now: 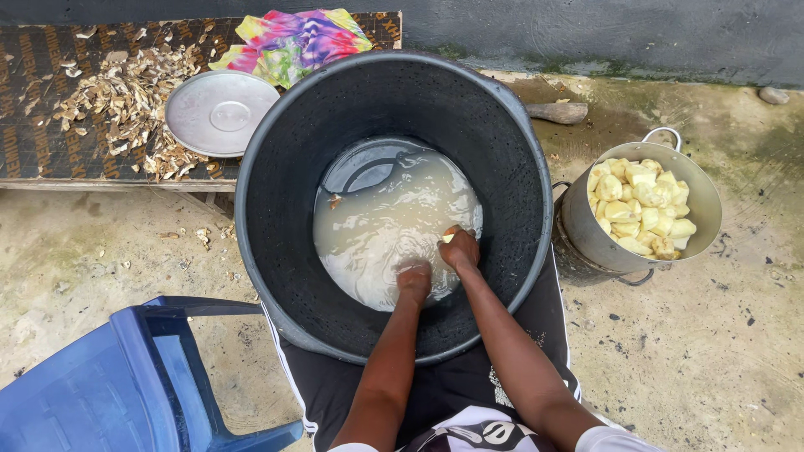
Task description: The person washes pieces of cassava in a large black bucket of water by hand and transfers the clean pieces into a metal pot.
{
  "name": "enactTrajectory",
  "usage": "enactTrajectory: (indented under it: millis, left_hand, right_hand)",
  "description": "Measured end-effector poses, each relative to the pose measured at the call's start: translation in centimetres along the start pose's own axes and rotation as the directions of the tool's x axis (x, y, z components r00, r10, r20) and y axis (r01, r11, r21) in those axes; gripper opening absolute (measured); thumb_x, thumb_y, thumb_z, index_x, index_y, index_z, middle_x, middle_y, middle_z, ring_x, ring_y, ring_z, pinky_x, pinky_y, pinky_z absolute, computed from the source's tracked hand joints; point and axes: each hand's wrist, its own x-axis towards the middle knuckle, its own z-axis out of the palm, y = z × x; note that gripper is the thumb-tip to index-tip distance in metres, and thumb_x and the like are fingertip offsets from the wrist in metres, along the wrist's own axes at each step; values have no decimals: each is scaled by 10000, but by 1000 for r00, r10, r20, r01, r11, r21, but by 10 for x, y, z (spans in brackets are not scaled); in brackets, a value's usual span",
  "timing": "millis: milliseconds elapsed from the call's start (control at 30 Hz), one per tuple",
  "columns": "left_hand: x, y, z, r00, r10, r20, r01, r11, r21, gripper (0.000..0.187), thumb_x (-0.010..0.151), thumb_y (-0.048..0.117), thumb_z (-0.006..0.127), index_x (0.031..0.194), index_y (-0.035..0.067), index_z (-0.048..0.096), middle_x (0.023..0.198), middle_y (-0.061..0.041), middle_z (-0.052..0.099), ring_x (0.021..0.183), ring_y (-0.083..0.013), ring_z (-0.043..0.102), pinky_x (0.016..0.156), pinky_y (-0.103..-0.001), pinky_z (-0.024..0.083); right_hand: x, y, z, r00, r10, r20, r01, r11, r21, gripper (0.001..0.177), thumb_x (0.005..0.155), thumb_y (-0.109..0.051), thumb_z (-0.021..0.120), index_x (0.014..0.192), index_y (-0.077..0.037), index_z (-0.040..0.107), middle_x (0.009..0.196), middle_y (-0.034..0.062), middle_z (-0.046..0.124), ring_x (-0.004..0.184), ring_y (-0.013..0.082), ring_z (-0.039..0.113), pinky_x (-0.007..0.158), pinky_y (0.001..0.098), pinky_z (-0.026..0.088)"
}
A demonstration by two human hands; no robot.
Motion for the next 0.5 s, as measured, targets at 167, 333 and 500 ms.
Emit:
enactTrajectory:
  millis: [167, 333, 500]
  left_hand:
    - [-1, -7, -31, 985, -156, -76, 149, 984, -94, 170, 913, 143, 597, 985, 116, 749, 1104, -158, 729, 1085, -349, 666, 993, -550, 463]
    - [9, 1, -42, 908, -374, -190, 224, 816, -533, 83, 870, 143, 695, 907, 106, 760, 1005, -169, 737, 996, -380, 680, 904, -487, 523]
    - [10, -1, -37, 849, -480, -221, 218, 700, -680, 90, 854, 120, 716, 921, 97, 770, 971, -163, 756, 922, -344, 716, 837, -445, 546]
  right_hand:
    - [-23, -15, -2, 971, -209, 117, 236, 915, -328, 454, 785, -288, 778, 1219, -187, 692, 1213, 149, 707, 1141, 324, 665, 970, 460, 523]
    - [-67, -64, -47, 945, -281, 168, 323, 886, -333, 555, 810, -367, 817, 1287, -148, 637, 1229, 182, 673, 1102, 333, 688, 967, 442, 535]
    - [-79, -73, -67, 839, -534, 104, 524, 845, 110, 467, 753, -242, 835, 1188, -128, 706, 1201, 177, 694, 1102, 333, 674, 948, 430, 538]
